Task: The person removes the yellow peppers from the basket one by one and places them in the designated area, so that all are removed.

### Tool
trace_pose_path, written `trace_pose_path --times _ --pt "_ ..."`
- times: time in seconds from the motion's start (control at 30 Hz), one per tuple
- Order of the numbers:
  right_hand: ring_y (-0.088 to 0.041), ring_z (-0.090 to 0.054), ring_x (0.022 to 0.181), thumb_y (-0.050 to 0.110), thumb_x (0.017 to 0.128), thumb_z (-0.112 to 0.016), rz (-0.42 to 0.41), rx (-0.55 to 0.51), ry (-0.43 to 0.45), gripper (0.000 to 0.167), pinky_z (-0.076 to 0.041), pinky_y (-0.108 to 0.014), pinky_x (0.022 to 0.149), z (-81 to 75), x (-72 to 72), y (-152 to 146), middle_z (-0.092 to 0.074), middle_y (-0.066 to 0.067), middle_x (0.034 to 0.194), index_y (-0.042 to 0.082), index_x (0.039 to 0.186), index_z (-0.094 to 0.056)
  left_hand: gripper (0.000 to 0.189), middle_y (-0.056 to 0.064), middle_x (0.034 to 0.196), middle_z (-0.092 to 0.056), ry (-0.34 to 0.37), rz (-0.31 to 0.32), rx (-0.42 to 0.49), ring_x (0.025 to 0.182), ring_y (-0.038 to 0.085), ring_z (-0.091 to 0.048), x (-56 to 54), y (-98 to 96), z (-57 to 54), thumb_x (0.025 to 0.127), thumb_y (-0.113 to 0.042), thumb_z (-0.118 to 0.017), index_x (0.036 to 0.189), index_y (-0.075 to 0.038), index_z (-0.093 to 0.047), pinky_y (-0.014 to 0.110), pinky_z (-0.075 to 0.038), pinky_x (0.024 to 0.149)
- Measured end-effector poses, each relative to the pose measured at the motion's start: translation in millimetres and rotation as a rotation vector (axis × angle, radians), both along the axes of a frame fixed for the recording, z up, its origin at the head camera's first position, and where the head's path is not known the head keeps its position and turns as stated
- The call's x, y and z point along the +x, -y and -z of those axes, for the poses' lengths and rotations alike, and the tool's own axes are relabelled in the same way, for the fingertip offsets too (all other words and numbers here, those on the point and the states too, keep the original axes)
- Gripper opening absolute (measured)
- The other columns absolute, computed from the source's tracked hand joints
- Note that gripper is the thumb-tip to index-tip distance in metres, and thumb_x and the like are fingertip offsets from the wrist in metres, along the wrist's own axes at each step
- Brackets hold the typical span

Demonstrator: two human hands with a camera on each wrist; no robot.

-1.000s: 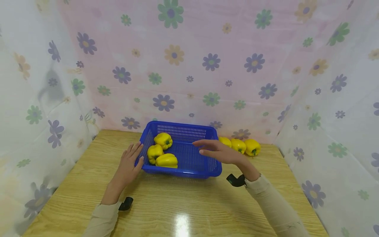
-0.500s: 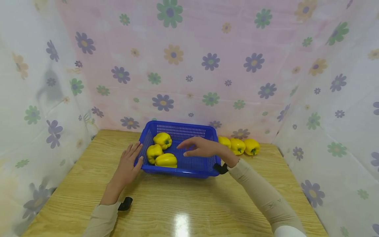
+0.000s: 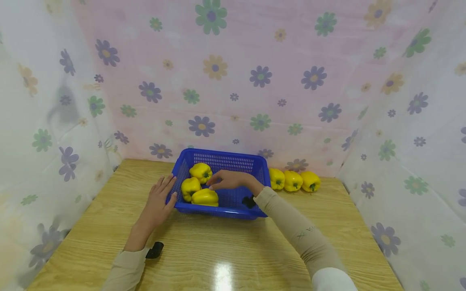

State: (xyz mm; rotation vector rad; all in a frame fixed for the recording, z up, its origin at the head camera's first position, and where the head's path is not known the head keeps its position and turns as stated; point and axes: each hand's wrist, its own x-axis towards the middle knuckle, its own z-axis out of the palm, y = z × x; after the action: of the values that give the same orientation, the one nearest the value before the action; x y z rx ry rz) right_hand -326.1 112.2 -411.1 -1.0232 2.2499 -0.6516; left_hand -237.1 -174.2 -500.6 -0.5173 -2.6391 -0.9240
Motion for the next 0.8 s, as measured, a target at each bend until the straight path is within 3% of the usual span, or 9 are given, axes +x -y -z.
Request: trace_pose_path --times 0.17,0.4,0.8 --pt "-0.028 -0.056 0.134 0.031 0.108 -0.049 0.028 0.091 0.079 0.048 -0.045 -0.043 0.112 9.4 -10.5 12 -0.056 -0.012 0.148 0.002 0.147 -0.053 0.055 0.022 0.162 -0.035 0.001 -0.006 -0.007 0.152 0.049 -0.019 -0.9 0.1 1.1 0.106 -0.022 -0.048 0.155 0.0 -0.04 0.073 -0.014 0.117" --pt "-0.026 -0.054 0.134 0.033 0.109 -0.048 0.051 0.128 0.171 0.049 -0.048 -0.041 0.109 25.3 -17.8 23 -0.053 -0.013 0.151 0.005 0.149 -0.051 0.055 0.021 0.162 -0.035 0.008 -0.009 -0.01 0.151 0.05 -0.02 0.2 0.8 0.7 0.106 -0.023 -0.048 0.155 0.0 -0.04 0.073 -0.013 0.117" --pt "-0.031 -0.044 0.144 0.033 0.106 -0.053 0.113 0.155 0.358 0.06 -0.047 -0.045 0.11 30.2 -24.8 -3 -0.04 -0.013 0.161 0.006 0.157 -0.038 0.054 0.021 0.162 -0.035 0.012 -0.015 -0.009 0.152 0.048 -0.019 0.1 0.9 1.9 0.105 -0.02 -0.049 0.155 0.0 -0.04 0.073 -0.013 0.117"
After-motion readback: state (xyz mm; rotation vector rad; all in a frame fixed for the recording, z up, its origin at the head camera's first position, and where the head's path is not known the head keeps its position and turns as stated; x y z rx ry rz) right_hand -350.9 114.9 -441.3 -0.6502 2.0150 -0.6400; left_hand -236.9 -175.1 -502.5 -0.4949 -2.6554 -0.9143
